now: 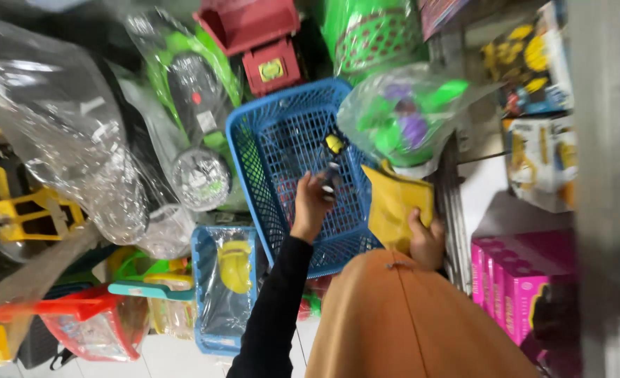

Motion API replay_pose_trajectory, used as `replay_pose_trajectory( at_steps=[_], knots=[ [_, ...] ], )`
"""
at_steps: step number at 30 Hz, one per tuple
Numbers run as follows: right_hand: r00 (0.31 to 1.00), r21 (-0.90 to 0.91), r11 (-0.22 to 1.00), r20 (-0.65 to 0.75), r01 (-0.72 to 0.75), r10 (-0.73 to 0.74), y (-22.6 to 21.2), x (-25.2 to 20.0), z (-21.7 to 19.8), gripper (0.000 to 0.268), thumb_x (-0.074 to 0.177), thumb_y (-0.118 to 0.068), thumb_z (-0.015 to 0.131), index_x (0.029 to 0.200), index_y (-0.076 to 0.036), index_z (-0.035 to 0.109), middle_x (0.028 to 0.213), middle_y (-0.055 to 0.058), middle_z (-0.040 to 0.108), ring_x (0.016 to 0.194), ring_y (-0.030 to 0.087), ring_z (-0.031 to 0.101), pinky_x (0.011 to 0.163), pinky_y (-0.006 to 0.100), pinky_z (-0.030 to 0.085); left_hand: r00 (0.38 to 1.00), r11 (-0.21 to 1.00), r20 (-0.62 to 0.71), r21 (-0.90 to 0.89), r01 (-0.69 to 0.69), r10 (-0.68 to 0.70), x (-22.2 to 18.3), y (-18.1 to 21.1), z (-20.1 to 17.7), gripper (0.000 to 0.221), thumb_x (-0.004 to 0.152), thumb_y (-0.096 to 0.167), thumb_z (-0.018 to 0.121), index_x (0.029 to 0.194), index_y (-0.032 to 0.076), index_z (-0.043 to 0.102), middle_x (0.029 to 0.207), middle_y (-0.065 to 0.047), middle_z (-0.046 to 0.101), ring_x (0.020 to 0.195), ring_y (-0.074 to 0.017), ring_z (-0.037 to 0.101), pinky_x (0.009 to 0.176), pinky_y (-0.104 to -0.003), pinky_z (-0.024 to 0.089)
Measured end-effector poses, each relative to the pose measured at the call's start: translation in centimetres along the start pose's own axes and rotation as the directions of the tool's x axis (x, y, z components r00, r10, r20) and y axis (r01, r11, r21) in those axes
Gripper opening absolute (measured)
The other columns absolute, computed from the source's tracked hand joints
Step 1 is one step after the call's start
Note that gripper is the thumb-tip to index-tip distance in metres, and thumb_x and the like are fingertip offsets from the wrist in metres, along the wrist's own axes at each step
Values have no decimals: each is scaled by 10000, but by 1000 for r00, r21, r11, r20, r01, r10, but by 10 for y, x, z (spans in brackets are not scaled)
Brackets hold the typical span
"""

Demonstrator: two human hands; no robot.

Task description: The recorder is wiping and cleaning various toys, including toy cars and rattles, using a yellow cloth on a display shelf.

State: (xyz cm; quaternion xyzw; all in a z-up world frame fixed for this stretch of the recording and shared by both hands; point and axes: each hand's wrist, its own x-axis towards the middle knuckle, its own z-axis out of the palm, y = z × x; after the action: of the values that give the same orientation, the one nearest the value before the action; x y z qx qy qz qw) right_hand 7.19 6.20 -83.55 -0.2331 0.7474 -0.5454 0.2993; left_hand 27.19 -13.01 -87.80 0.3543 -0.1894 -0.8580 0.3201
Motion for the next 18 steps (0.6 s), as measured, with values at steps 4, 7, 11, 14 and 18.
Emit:
replay_pose_trajectory(
  at_steps=[4,7,11,14,18],
  knots=[
    [991,180,980,-83,-85,101,-113,-46,-47,343,994,-244,628,1249,-19,666,1120,59,718,999,171,635,891,319,496,962,989,246,-49,138,-122,-100,69,158,529,937,534,504,1206,90,607,959,-56,719,696,-115,593,557,-261,436],
    [971,193,981,-237,34,13,-150,-85,-95,362,983,-223,660,1274,-7,649,1180,69,696,1062,173,620,924,343,493,902,983,416,181,39,-113,-155,79,223,381,1001,380,577,1231,77,593,935,-16,639,729,-95,561,600,-252,414],
    [949,448,853,-279,265,-149,-279,-151,-145,405,987,-183,664,1347,-9,605,1287,52,655,1164,173,597,1037,339,472,842,892,530,423,-160,-101,-229,100,311,310,1132,293,636,1102,-12,589,833,-29,582,701,-83,536,601,-247,416],
    [880,542,717,-422,438,-218,-350,-216,-173,433,998,-153,663,1395,-11,566,1355,44,627,1234,174,590,1093,329,463,821,828,560,507,-238,-107,-336,145,407,267,1073,275,629,1154,24,587,830,-3,591,675,-63,541,586,-238,431],
    [742,463,703,-657,540,-137,-390,-288,-217,325,1087,-121,626,1370,21,554,1317,95,646,1151,206,622,1010,351,520,713,690,701,521,-502,-11,-438,148,476,301,1019,196,628,1271,46,559,911,14,600,755,-72,539,666,-252,459]
  ],
)
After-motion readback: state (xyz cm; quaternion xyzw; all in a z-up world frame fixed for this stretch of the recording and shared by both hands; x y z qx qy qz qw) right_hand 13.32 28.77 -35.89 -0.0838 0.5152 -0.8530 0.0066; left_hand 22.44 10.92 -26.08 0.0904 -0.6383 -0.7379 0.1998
